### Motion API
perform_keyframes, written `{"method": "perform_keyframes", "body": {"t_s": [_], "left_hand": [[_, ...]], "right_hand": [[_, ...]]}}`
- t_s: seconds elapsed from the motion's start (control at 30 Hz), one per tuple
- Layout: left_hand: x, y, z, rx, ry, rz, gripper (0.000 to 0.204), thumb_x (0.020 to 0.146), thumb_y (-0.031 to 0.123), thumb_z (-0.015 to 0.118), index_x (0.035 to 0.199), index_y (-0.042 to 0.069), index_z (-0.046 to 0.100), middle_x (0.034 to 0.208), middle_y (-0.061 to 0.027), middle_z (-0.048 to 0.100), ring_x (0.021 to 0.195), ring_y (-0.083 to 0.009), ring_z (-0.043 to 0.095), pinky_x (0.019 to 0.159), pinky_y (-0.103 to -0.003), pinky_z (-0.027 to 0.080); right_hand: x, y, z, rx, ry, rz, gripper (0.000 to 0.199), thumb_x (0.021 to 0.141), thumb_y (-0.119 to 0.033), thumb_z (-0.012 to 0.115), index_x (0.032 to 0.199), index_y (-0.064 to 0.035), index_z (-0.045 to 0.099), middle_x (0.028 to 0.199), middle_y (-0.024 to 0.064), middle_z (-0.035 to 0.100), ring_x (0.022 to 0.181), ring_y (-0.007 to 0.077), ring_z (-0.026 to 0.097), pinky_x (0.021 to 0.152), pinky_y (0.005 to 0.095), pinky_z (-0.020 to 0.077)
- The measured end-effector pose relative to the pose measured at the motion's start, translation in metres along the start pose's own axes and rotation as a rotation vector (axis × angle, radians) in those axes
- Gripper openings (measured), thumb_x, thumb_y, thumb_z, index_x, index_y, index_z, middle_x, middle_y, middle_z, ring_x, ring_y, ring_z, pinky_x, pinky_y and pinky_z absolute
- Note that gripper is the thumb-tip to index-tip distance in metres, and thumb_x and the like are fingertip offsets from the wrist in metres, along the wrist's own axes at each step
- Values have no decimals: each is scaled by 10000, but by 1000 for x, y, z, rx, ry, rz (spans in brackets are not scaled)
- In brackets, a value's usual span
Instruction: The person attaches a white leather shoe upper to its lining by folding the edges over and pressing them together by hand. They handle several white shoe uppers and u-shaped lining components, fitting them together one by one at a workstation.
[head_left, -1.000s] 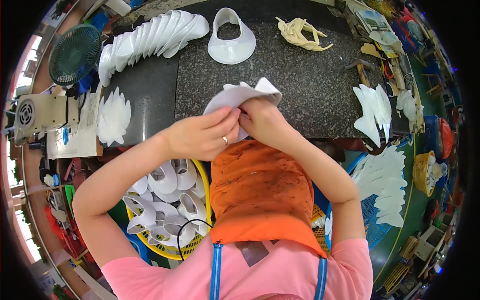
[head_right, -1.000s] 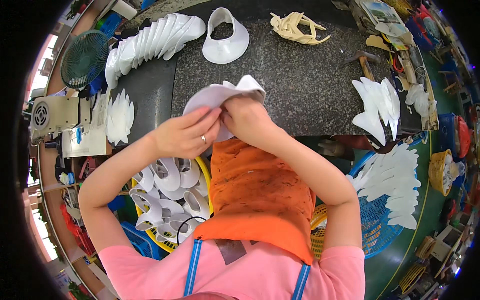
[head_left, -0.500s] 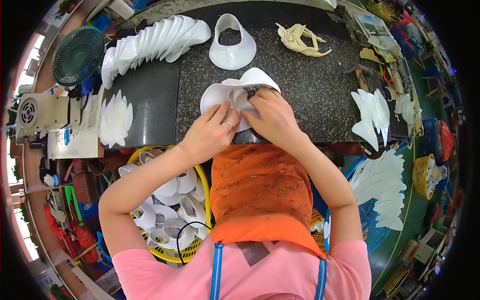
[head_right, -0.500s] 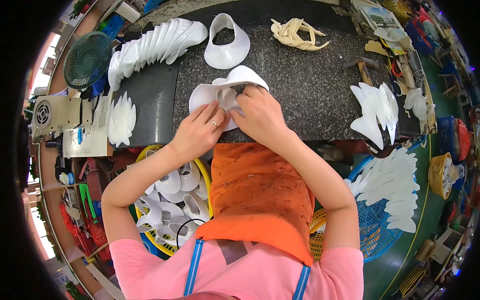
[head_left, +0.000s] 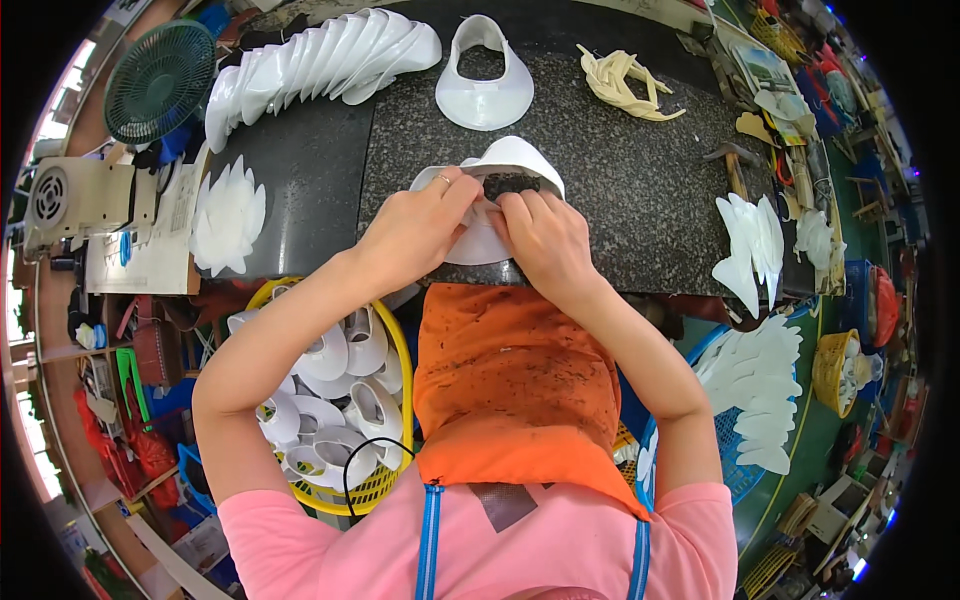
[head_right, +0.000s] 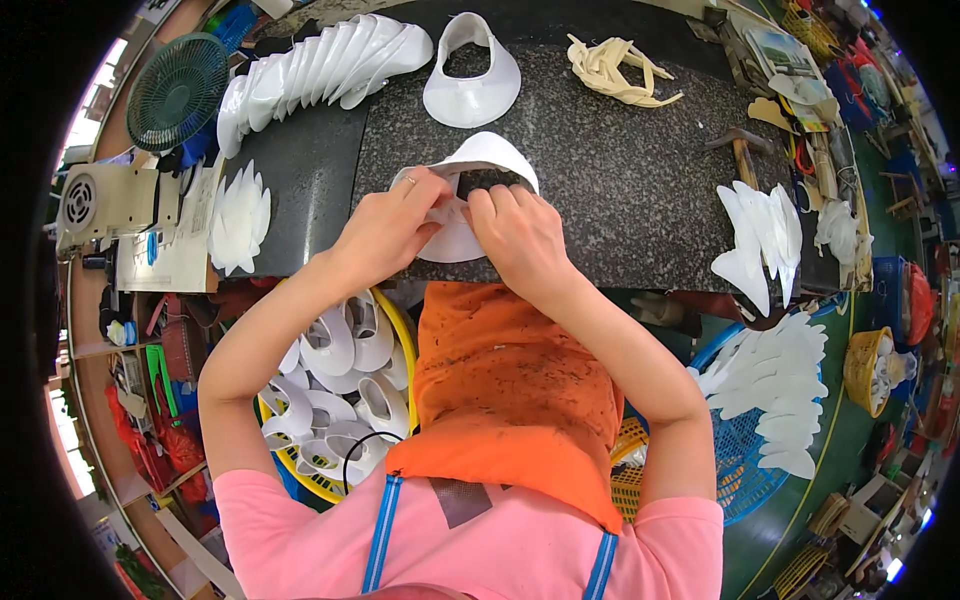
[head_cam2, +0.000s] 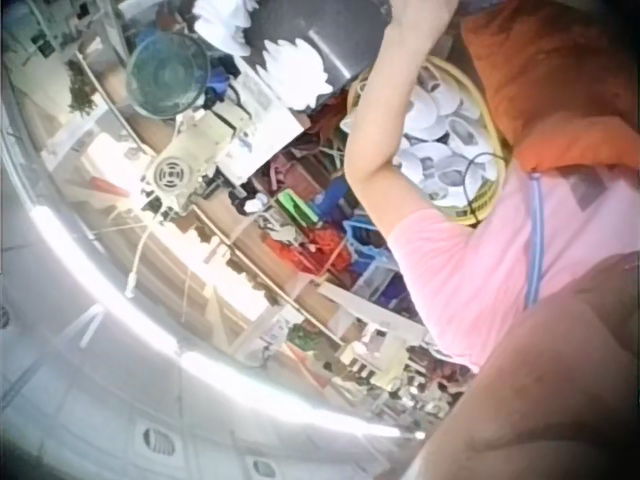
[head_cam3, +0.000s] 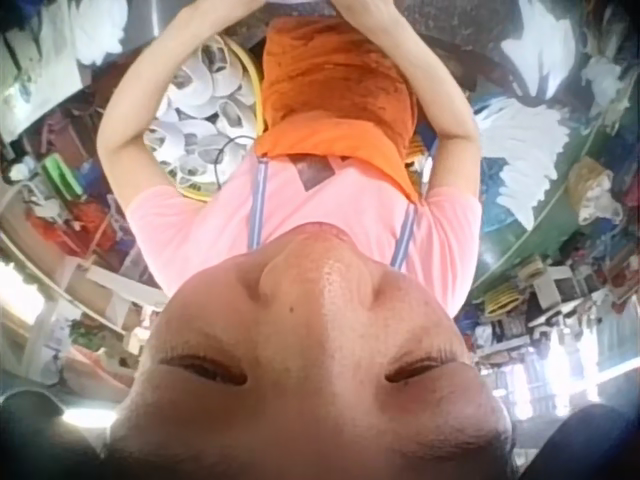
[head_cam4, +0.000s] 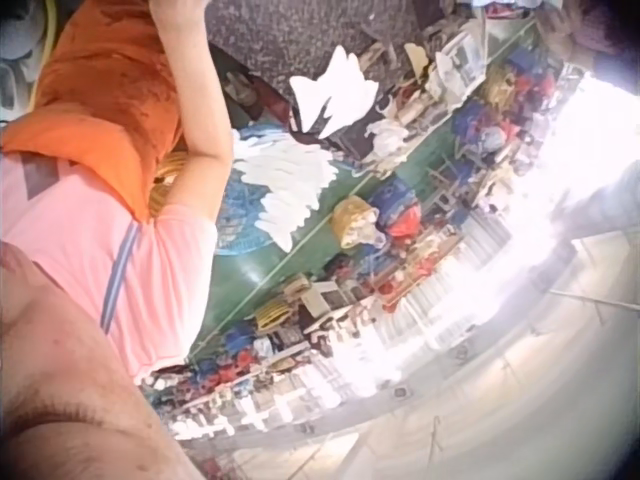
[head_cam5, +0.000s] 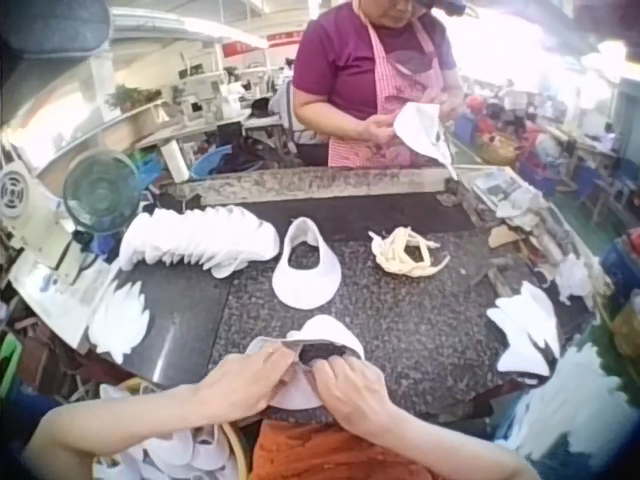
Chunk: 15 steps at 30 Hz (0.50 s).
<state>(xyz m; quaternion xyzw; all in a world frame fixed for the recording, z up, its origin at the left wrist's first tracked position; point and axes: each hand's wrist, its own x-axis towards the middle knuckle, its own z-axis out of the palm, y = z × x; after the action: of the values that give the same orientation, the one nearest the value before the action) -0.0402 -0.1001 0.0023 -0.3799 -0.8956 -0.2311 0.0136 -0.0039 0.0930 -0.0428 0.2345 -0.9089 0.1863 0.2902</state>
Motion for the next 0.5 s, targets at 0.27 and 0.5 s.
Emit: {"method": "perform_keyframes", "body": {"t_s": [0.27, 0.5], "left_hand": [[-23, 4, 12, 292, 40, 201, 162, 767, 88, 650, 917, 63, 596, 1027, -87, 554, 748, -220, 658, 614, -326, 546], [-26, 13, 23, 524, 169, 457, 228, 765, 110, 635, 973, 21, 669, 1086, -97, 611, 999, -261, 637, 764, -315, 548]], "right_hand": [[2, 18, -26, 265, -239, -151, 117, 801, -96, 596, 911, -55, 601, 831, 63, 571, 803, 270, 595, 678, 385, 503], [0, 2, -27, 240, -161, 74, 128, 759, -72, 607, 882, -45, 631, 884, 67, 568, 829, 268, 582, 703, 374, 507]]}}
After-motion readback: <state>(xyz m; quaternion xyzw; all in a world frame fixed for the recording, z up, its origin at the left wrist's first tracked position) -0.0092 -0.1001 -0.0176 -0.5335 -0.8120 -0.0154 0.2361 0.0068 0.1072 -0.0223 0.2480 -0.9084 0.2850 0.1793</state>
